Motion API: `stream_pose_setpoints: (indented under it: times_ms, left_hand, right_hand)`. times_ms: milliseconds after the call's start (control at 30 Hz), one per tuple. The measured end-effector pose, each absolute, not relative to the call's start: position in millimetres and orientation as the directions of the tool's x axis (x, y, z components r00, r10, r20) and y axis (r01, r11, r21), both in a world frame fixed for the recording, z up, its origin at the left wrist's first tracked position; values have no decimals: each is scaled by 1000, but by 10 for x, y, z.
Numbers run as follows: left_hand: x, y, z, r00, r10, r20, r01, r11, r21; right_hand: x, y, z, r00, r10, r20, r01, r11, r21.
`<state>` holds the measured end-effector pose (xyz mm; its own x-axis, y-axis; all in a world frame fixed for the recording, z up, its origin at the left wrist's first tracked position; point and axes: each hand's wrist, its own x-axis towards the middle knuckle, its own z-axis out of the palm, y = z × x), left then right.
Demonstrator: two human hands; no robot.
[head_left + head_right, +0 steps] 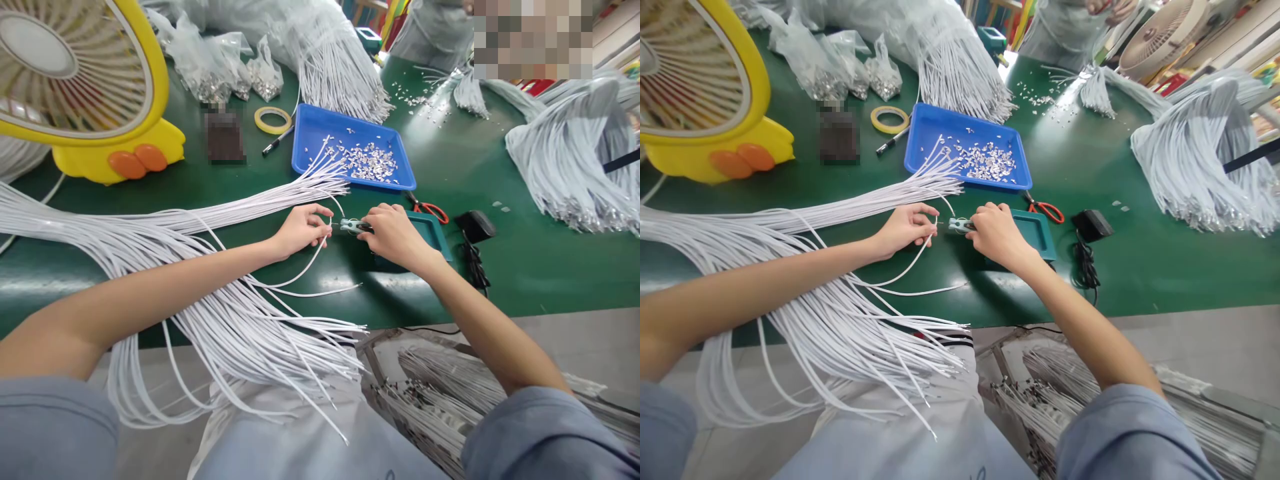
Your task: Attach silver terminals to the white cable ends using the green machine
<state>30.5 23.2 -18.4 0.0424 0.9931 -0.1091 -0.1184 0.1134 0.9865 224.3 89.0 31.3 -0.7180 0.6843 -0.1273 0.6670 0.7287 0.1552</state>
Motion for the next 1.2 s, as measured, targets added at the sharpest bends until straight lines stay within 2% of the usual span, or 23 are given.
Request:
stream_pose_setpoints:
  times_ms: [200,533,633,733,833,1067,1133,1200]
  left_hand:
    - [299,241,-266,42,994,-96,-91,100,991]
    - [301,248,-302,64,992,-111,-35,114,993]
    - [295,241,-290,62,992,-114,-24,116,993]
    - [288,244,-290,66,991,-113,-24,115,993]
    - [279,246,-288,76,991,-112,-20,114,993]
    - [260,237,-269,79,992,-95,-71,100,992]
    - [272,239,-271,71,995,-75,-99,82,992]
    - [299,243,-264,52,998,-44,-126,50,991]
  right_hand:
    - [2176,818,327,-710,689,-146,684,724,90]
    - [2065,757,329,-687,712,-142,711,700,70]
    - [2111,801,292,-692,713,-113,717,697,8]
    - [2198,868,264,-647,762,-22,760,642,-101]
    - [2273,909,252,-554,830,62,818,557,-143]
    - [2441,1087,126,-556,812,177,785,583,-207]
    - [2474,1064,153,-529,791,307,747,606,-274]
    - [2488,877,304,-435,745,505,660,646,-384]
